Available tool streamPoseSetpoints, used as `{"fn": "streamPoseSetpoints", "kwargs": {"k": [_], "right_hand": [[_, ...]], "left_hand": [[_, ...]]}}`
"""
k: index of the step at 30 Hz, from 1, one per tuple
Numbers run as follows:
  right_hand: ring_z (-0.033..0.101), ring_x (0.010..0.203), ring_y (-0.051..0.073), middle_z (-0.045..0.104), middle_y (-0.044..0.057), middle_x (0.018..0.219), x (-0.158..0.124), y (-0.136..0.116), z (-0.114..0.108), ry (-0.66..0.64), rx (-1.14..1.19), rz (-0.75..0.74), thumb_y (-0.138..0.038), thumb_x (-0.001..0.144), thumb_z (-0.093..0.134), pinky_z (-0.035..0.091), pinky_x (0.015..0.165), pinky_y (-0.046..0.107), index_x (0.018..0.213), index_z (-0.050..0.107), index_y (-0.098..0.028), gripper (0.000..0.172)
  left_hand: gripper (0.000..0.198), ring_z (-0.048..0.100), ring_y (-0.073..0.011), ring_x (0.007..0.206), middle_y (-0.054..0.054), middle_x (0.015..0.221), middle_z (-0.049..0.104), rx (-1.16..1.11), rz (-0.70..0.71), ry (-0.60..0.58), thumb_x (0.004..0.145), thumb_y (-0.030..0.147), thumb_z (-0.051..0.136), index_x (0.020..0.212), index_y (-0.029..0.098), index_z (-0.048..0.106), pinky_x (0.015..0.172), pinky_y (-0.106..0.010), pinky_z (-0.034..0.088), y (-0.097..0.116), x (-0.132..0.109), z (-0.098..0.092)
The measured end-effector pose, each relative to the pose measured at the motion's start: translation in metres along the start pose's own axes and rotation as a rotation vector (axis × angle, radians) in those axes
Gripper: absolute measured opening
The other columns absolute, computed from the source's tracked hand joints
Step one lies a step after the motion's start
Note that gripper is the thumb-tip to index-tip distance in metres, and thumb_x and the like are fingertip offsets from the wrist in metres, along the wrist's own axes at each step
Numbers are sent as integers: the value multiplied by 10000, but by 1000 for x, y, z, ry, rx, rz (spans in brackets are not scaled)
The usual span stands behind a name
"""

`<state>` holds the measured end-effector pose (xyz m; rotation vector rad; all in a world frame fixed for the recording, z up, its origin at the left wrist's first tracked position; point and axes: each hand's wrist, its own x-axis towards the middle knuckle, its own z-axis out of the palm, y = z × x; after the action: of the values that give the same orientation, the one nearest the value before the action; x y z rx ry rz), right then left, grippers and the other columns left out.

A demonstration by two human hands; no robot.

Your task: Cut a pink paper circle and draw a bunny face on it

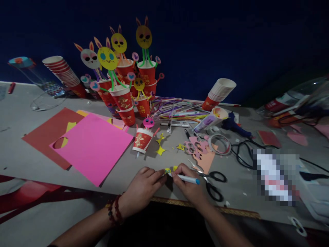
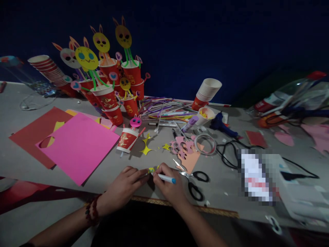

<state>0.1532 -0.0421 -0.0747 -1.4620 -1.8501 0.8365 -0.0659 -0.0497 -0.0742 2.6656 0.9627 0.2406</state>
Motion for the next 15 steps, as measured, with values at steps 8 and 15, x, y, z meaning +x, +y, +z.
{"fn": "streamPoseSetpoints", "kwargs": {"k": [8, 15], "right_hand": [[519, 501, 126, 525, -59, 542, 2, 0, -1, 34, 5, -21, -300, 876, 551, 373, 517, 225, 685, 516, -236, 204], [506, 488, 126, 521, -59, 528, 1, 0, -1, 66, -4, 6, -313, 867, 558, 370, 498, 227, 660, 501, -239, 227]], "left_hand": [[459, 563, -210, 1037, -101, 1371, 559, 7, 0, 14, 918, 116, 513, 1373, 162, 465, 888, -378, 429, 0, 0, 0], [504, 560, -217, 1047, -106, 1369, 555, 23, -2, 3, 892, 108, 532, 1387, 160, 448, 893, -385, 437, 0, 0, 0]]}}
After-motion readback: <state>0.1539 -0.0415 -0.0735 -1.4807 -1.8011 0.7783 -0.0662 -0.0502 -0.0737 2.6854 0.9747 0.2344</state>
